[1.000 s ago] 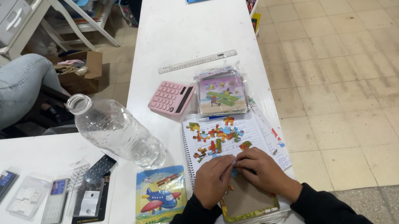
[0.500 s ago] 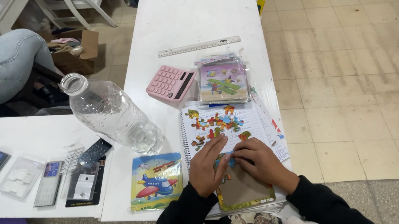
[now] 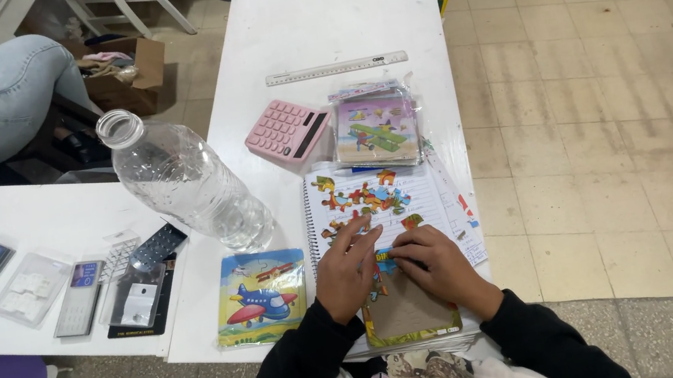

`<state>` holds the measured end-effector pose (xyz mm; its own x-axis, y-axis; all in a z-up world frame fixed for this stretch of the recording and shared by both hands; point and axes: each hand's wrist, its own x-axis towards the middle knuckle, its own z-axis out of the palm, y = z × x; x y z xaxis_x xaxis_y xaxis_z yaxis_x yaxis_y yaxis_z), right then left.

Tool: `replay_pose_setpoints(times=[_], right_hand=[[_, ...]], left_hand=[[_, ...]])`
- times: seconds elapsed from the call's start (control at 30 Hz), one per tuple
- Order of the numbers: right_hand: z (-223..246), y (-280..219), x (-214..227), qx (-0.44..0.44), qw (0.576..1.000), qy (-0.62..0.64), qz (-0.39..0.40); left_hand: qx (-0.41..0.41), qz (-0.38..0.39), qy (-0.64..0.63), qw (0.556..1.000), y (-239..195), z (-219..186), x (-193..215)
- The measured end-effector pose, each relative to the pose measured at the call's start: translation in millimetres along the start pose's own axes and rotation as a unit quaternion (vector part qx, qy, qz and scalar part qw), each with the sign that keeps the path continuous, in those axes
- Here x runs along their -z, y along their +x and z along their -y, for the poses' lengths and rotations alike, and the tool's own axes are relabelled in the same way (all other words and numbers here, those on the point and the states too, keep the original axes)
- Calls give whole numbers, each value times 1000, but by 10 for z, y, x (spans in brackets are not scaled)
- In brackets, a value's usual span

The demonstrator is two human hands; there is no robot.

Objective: Assembling a dinosaur-themed jigsaw puzzle on a retail counter.

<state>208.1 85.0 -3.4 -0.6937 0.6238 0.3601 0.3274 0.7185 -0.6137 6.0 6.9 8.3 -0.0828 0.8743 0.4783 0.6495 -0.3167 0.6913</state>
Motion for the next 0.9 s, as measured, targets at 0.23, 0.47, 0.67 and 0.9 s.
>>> replay_pose_setpoints(times=[0.23,0.47,0.67,0.9], right_hand=[[21,30,10,-1,1000,1,-7],[51,5,12,7,1000,-2,-10],[44,36,28,7,1000,-2,-6],[58,42,31,16,1000,1,-12]], left_hand=[[22,16,-3,1000,1,4,-11],[19,4,9,1000,-5,-49,26],[21,5,3,1000,-7,8,-10],[25,-1,-8,1000,-3,14,-11]])
